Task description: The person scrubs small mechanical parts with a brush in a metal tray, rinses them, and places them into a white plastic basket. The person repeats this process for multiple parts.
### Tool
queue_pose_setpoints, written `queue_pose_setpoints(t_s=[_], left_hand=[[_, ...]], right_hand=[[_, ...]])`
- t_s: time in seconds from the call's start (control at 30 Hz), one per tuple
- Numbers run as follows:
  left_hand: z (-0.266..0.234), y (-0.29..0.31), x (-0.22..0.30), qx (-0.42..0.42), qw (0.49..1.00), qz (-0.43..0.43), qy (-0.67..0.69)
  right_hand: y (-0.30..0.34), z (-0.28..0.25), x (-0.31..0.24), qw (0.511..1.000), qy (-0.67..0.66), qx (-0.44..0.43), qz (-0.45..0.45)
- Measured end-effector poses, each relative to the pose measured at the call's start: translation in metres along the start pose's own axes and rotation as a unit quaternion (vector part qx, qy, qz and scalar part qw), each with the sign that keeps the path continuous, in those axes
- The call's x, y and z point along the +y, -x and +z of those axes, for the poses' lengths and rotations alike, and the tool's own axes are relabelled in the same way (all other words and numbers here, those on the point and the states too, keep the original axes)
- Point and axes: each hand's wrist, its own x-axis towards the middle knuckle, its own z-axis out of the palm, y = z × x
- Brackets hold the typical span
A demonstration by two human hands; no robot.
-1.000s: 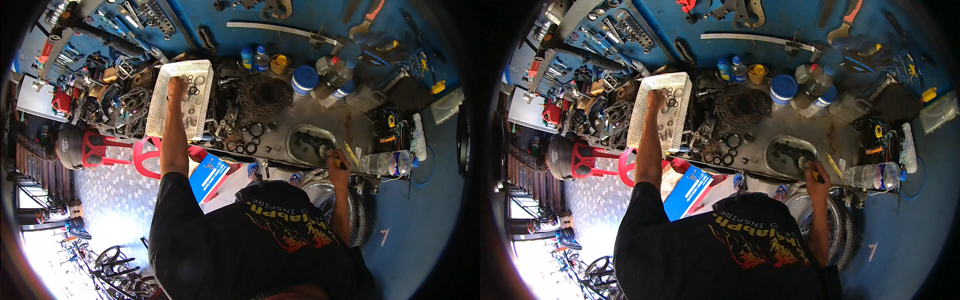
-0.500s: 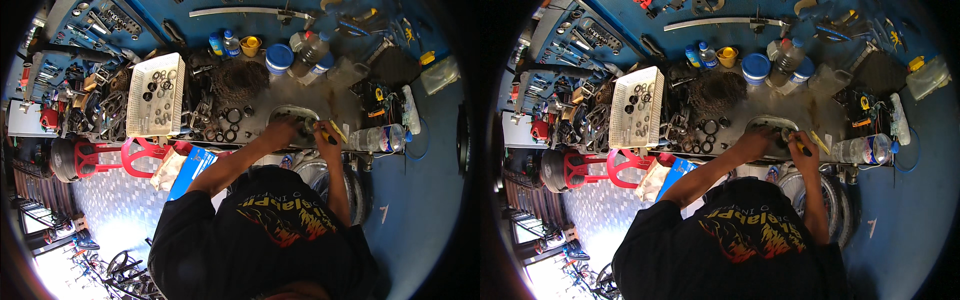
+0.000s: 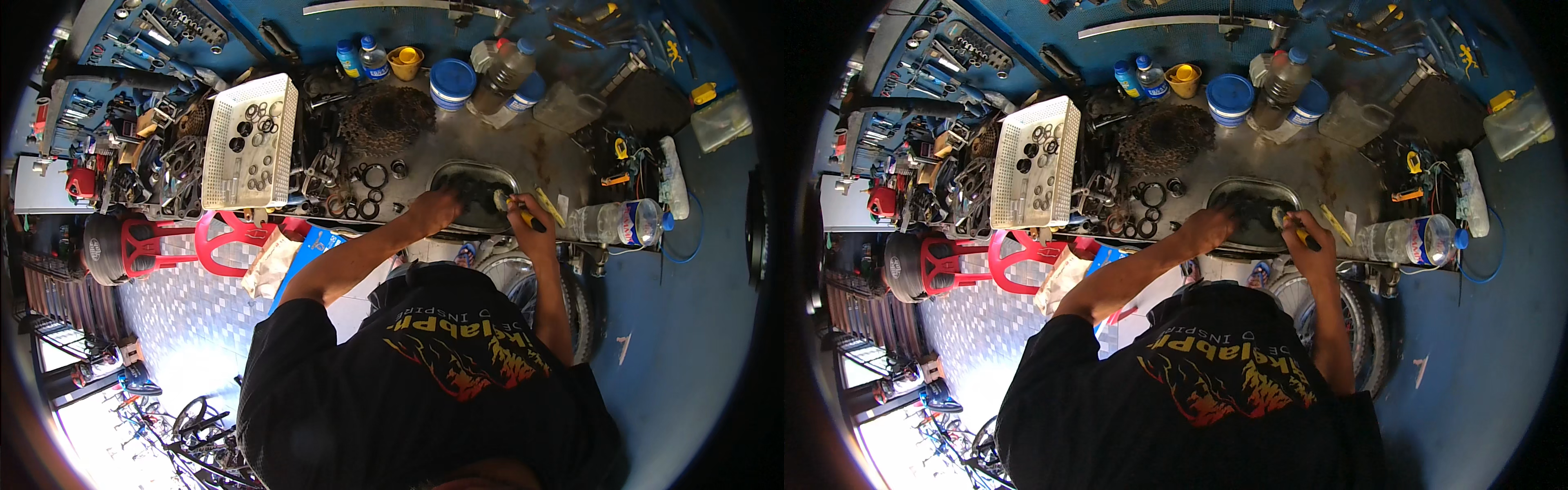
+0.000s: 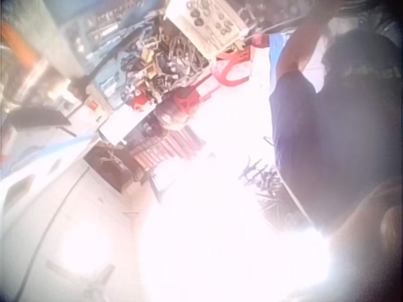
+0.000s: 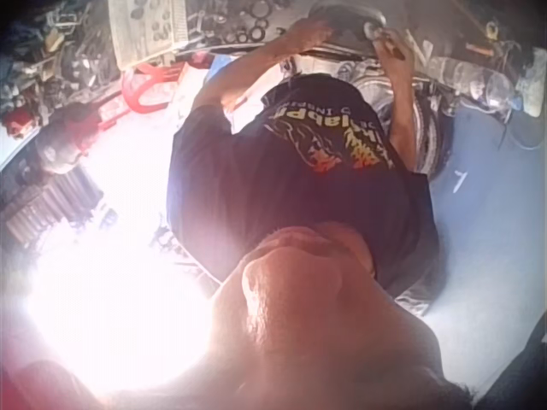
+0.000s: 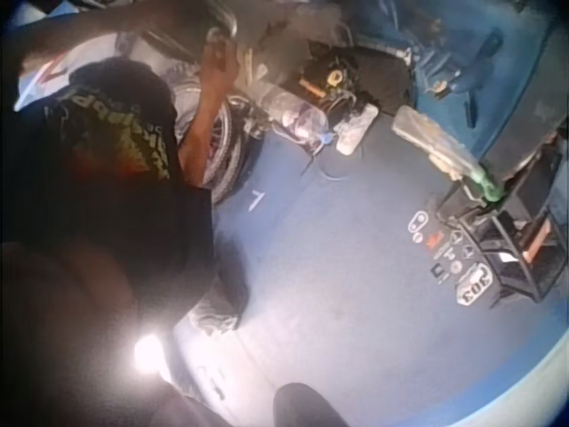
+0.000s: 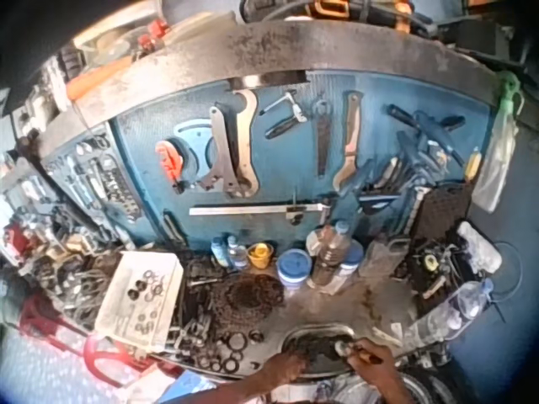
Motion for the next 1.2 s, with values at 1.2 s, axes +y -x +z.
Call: queue_pose_setpoints(t_s=[1.2], left_hand=[[-0.033, -0.03, 0.014, 0.225, 0.671, -0.256, 0.658]], right_hand=[[-0.032, 0.028, -0.024, 0.997, -0.053, -0.036, -0.053]])
